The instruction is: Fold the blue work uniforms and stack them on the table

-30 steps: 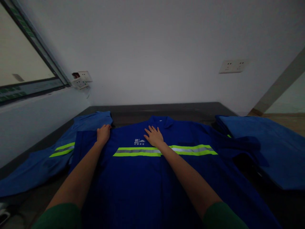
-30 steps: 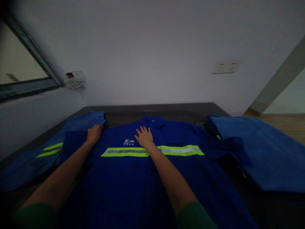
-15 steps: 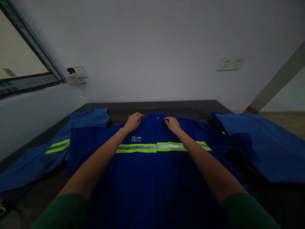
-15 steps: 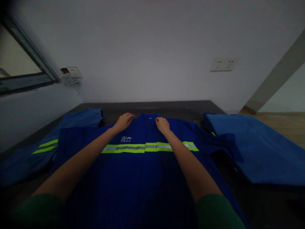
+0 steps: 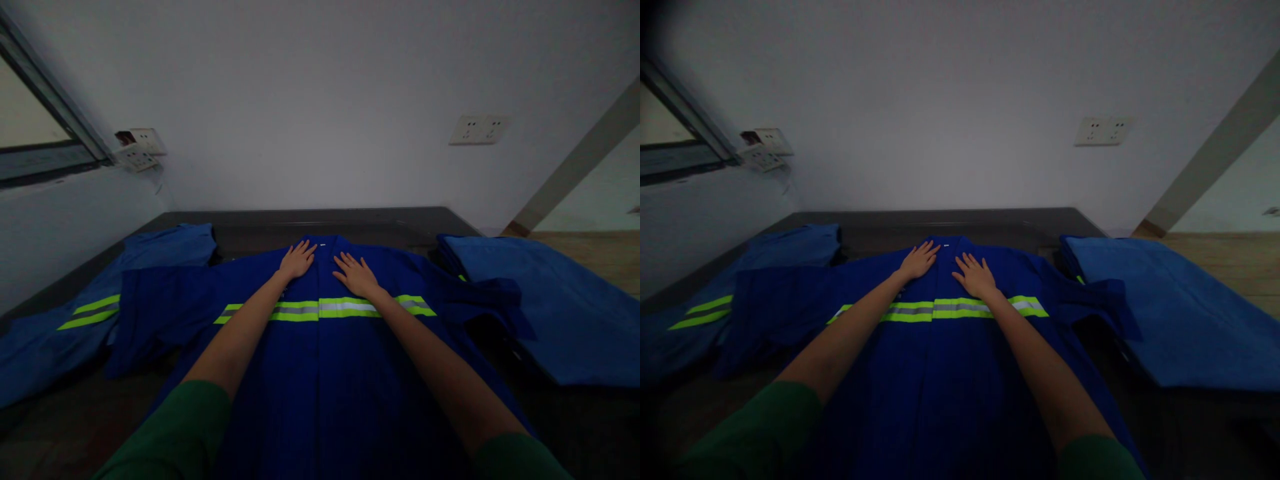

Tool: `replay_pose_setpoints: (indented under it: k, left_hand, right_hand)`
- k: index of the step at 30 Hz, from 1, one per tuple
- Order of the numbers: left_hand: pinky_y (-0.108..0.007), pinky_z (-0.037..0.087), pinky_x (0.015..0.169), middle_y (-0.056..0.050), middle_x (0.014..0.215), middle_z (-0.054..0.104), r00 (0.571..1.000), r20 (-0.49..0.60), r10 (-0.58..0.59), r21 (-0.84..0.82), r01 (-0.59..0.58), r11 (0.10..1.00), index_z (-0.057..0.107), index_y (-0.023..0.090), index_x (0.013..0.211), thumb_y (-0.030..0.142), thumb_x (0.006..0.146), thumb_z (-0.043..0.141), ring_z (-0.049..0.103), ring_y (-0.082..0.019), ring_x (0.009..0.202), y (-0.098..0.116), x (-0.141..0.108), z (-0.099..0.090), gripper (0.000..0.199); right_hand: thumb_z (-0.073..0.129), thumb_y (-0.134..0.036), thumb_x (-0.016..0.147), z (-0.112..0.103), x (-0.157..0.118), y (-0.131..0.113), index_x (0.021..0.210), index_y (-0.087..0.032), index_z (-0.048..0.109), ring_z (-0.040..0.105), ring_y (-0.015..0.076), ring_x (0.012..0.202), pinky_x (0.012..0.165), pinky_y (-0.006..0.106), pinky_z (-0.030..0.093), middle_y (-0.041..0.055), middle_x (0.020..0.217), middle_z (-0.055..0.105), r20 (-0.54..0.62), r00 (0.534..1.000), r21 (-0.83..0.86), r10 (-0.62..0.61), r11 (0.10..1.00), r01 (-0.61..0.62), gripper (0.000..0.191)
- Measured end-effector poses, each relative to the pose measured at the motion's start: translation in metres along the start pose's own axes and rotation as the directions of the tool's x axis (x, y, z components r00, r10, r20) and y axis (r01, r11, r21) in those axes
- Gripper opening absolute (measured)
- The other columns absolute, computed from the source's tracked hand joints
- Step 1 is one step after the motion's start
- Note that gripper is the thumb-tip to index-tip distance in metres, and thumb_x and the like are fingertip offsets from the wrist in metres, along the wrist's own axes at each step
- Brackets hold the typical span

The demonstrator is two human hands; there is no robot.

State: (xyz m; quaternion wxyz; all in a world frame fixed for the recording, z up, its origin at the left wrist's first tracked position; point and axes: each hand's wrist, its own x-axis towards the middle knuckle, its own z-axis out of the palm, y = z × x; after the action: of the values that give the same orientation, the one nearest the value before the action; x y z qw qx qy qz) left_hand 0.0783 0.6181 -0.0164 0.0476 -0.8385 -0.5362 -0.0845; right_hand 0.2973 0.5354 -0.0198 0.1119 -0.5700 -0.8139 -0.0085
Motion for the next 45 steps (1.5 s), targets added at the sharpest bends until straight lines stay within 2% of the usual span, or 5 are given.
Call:
replay_pose_setpoints:
  k: [11,17,24,30,45]
  left_hand:
    - [-0.049,0.016,0.117,-0.010,0.146,0.042,0.955,-0.292,-0.054,0.016,0.061,0.998,0.050,0.018,0.135,0.027,0.097,0.032,0.032,-0.024,0.138,0.039,-0.047,-0.017,0.043]
    - [-0.059,0.022,0.112,-0.004,0.147,0.041,0.988,-0.146,-0.057,-0.029,0.053,0.998,0.049,0.029,0.135,0.034,0.093,0.040,0.030,-0.028,0.139,0.041,-0.133,-0.033,0.043]
    - [-0.068,0.022,0.105,-0.008,0.155,0.025,0.924,0.133,-0.359,0.029,0.359,0.933,0.031,0.033,0.147,0.057,0.093,0.031,0.019,-0.039,0.142,-0.022,-0.191,-0.044,0.059]
    - [-0.063,0.017,0.109,-0.003,0.158,0.018,0.935,0.055,-0.349,0.004,0.349,0.937,0.021,0.038,0.150,0.061,0.093,0.020,0.015,-0.033,0.144,-0.036,-0.194,-0.025,0.061]
    - [-0.056,0.018,0.113,-0.010,0.148,0.039,0.956,-0.140,-0.258,-0.029,0.257,0.966,0.044,0.023,0.139,0.036,0.095,0.032,0.031,-0.026,0.139,-0.040,-0.162,-0.035,0.047]
  right_hand:
    - [0.026,-0.047,0.099,-0.006,-0.001,-0.013,0.148,-0.033,0.028,0.016,0.0287,0.144,0.110,0.062,0.015,0.0045,0.156,0.023,0.016,0.986,-0.078,0.165,0.984,-0.163,0.051]
    - [0.033,-0.032,0.099,-0.018,-0.030,-0.043,0.141,-0.018,0.043,0.027,0.0242,0.140,0.113,0.049,0.023,0.0115,0.150,0.036,-0.223,0.968,-0.056,0.115,0.990,-0.131,0.046]
    - [0.034,-0.057,0.094,-0.020,-0.104,-0.099,0.147,-0.025,0.035,0.023,0.0331,0.142,0.108,0.057,0.027,0.0103,0.156,0.025,0.029,0.999,0.123,-0.021,0.992,0.017,0.062]
    - [0.026,-0.067,0.091,-0.009,-0.111,-0.101,0.149,-0.038,0.024,0.009,0.0328,0.145,0.110,0.065,0.009,0.0009,0.159,0.013,0.102,0.993,0.045,-0.061,0.997,0.057,0.065]
    - [0.028,-0.062,0.094,-0.005,-0.062,-0.076,0.147,-0.037,0.031,0.018,0.0311,0.143,0.110,0.063,0.013,0.0020,0.157,0.021,0.024,0.996,0.008,-0.091,0.996,0.090,0.058]
